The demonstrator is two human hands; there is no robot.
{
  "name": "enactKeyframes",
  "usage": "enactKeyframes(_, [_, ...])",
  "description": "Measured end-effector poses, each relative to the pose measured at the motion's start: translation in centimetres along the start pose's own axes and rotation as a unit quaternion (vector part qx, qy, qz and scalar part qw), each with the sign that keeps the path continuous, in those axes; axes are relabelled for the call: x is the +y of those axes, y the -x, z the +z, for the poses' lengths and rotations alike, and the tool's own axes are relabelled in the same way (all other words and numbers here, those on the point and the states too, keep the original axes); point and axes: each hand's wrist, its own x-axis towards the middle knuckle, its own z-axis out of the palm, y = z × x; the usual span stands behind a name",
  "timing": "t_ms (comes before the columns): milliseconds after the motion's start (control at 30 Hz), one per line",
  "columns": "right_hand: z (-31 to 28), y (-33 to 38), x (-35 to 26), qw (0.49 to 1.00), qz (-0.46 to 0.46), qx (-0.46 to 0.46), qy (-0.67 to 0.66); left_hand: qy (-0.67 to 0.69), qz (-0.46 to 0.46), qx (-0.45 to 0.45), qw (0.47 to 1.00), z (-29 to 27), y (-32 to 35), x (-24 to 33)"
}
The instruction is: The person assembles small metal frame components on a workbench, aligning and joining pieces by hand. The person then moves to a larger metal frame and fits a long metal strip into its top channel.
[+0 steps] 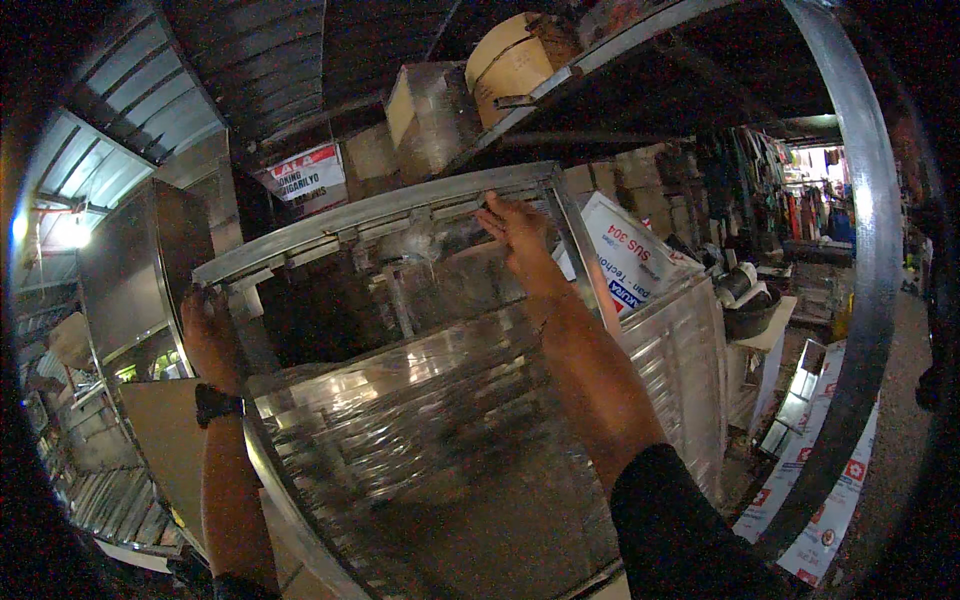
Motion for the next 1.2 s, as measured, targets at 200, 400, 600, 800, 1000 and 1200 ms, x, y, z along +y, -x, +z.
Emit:
enactKeyframes(200, [-1.9, -1.9, 1.1, 0.995, 0.037, -0.032, -0.084, -0.044, 0.082, 0.015, 0.996, 0.3, -0.1, -1.2])
enactKeyframes(400, [-3.4, -3.4, 3.3, 0.993, -0.017, -0.072, -0.089, -0.080, 0.035, 0.040, 0.995, 0.3, -0.1, -1.8])
enactKeyframes(600, [-2.6, -3.3, 2.3, 0.996, 0.022, -0.025, -0.088, -0.019, 0.028, 0.059, 0.998, 0.1, 0.2, -0.5])
enactKeyframes(800, [-2.9, -2.9, 1.5, 0.997, 0.009, -0.039, -0.071, -0.069, 0.000, 0.043, 0.997, 0.0, 0.2, 0.3])
enactKeyframes(1000, [-3.4, -4.3, 2.1, 0.996, 0.016, -0.034, -0.077, -0.060, 0.022, 0.071, 0.995, -0.4, 0.2, 1.1])
enactKeyframes(1200, [-2.9, -3.3, 0.8, 0.999, 0.053, 0.001, -0.011, -0.060, 0.038, 0.082, 0.994, -0.3, 0.2, 0.8])
